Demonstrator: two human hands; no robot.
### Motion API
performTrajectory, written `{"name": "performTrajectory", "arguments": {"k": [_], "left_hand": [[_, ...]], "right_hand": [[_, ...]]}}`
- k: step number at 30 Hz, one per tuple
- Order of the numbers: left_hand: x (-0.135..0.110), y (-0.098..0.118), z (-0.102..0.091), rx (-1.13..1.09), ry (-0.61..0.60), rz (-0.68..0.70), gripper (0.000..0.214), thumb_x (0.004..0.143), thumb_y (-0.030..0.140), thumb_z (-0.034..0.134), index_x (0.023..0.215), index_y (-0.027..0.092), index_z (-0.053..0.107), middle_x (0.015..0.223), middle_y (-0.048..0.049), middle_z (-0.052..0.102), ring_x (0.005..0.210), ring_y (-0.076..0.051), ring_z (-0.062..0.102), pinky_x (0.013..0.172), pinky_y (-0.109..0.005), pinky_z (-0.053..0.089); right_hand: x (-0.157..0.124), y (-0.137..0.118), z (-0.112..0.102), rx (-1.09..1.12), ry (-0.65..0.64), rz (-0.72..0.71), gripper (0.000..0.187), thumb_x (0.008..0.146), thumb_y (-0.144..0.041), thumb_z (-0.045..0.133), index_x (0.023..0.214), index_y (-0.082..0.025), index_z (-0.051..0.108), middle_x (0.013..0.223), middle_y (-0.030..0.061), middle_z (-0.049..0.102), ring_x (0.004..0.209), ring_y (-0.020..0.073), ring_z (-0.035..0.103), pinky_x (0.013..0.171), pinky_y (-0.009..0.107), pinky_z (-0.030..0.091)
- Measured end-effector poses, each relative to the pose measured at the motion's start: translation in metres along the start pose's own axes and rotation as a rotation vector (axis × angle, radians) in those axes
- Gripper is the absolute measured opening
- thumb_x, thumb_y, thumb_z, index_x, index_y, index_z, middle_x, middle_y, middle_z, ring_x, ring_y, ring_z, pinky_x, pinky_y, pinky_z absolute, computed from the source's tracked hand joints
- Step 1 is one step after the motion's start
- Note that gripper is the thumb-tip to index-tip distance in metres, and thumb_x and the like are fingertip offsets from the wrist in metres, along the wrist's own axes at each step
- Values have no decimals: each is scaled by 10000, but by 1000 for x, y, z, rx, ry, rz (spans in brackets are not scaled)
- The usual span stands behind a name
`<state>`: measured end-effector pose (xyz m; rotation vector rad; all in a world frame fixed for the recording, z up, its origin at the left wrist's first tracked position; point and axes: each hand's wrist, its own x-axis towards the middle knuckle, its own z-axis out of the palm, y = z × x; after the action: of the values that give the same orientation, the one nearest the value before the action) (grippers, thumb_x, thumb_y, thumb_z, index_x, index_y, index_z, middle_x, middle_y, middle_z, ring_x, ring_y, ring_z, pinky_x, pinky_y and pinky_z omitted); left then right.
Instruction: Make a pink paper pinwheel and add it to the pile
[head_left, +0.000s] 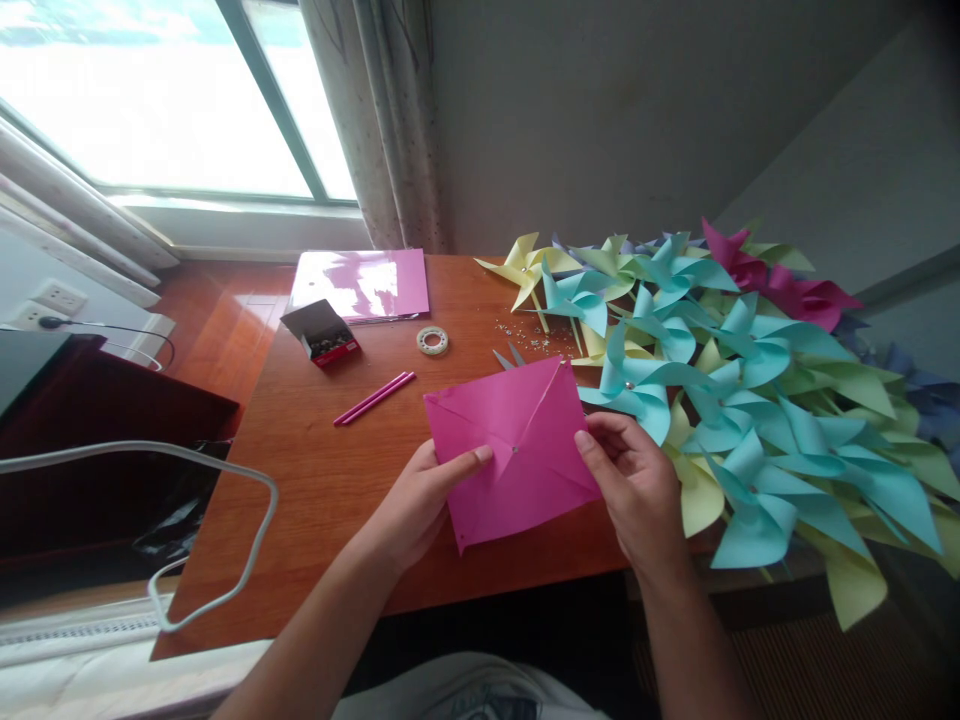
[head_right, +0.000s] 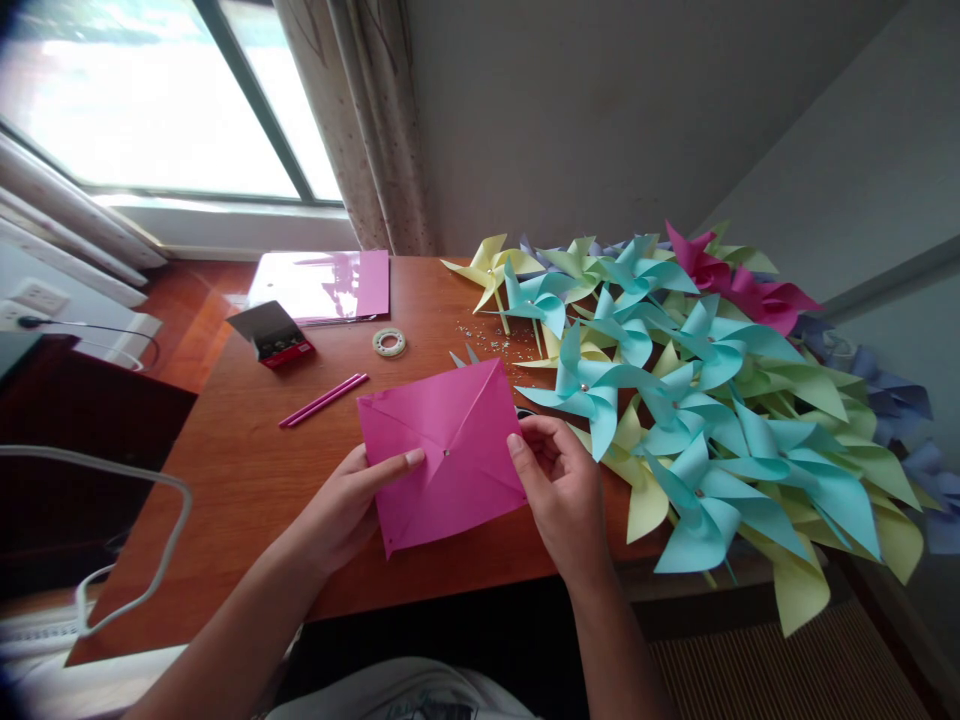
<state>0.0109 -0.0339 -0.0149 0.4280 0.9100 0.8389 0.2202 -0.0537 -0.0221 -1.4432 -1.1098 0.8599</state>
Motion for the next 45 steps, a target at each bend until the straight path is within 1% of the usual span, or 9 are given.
{"name": "performTrajectory", "arguments": {"k": [3, 6, 10, 13, 16, 21, 31, 37, 45], "left_hand": [[0, 0, 0, -19, 9, 8, 170, 785, 207, 802, 914, 105, 759, 800, -87, 790, 677, -167, 713, 631, -227, 575], [1, 0, 0, -32, 19, 24, 173, 808, 204, 780, 954, 115, 757, 827, -84, 792, 709, -177, 722, 652, -239, 584], [4, -1, 0, -33, 47, 53, 155, 828, 205, 756, 962, 127, 743, 820, -69, 788, 686, -170, 713, 684, -264, 589], [5, -1, 0, -26, 72, 75, 124, 819, 212, 763, 903, 126, 731, 771, -58, 774, 655, -154, 693, 636, -230, 557], [4, -1, 0, -24, 100, 84, 150, 797, 226, 782, 885, 121, 722, 749, -55, 762, 655, -154, 681, 619, -222, 536], [2, 0, 2, -32, 105, 97, 155, 764, 229, 803, 843, 121, 723, 690, -25, 728, 597, -124, 626, 591, -209, 499], [0, -4, 2, -17, 103, 135, 200, 776, 247, 741, 678, 160, 589, 545, 32, 598, 485, -99, 501, 500, -222, 408], [0, -4, 3, 20, 35, 172, 221, 803, 267, 663, 628, 163, 576, 519, 14, 573, 495, -122, 490, 509, -255, 395], [2, -9, -2, 24, 141, 150, 168, 752, 306, 746, 748, 157, 668, 629, 16, 652, 597, -144, 546, 592, -249, 432]], "right_hand": [[-2, -5, -3, -178, 114, -153, 188, 915, -309, 667, 1080, -220, 681, 1038, 79, 728, 918, 218, 697, 818, 368, 590], [-11, -18, -2, -424, 192, -459, 227, 895, -171, 677, 1117, -218, 676, 1056, 89, 715, 973, 233, 672, 903, 416, 552], [-31, -35, 15, -497, -210, -678, 258, 872, -39, 657, 1088, -178, 685, 937, 82, 693, 884, 207, 632, 820, 363, 547], [-42, -36, 31, -533, -443, -646, 268, 899, -69, 630, 1140, -175, 680, 1005, 98, 685, 893, 222, 595, 799, 385, 534], [-47, -31, 39, -540, -483, -628, 198, 915, -112, 635, 1083, -194, 700, 988, 89, 682, 870, 223, 578, 772, 383, 517], [-46, -30, 43, -375, -388, -546, 148, 912, -91, 614, 946, -195, 714, 862, 70, 673, 795, 197, 591, 730, 341, 512], [-34, -29, 48, -202, -166, -71, 77, 912, -255, 648, 885, -213, 707, 816, 24, 717, 719, 175, 667, 635, 279, 517], [-31, -20, 50, -203, -72, -40, 115, 906, -320, 667, 891, -213, 704, 820, 31, 727, 698, 178, 667, 624, 289, 531], [-27, -25, 48, -200, -93, -25, 131, 924, -301, 621, 877, -211, 703, 789, 26, 711, 683, 174, 652, 607, 284, 526]]}}
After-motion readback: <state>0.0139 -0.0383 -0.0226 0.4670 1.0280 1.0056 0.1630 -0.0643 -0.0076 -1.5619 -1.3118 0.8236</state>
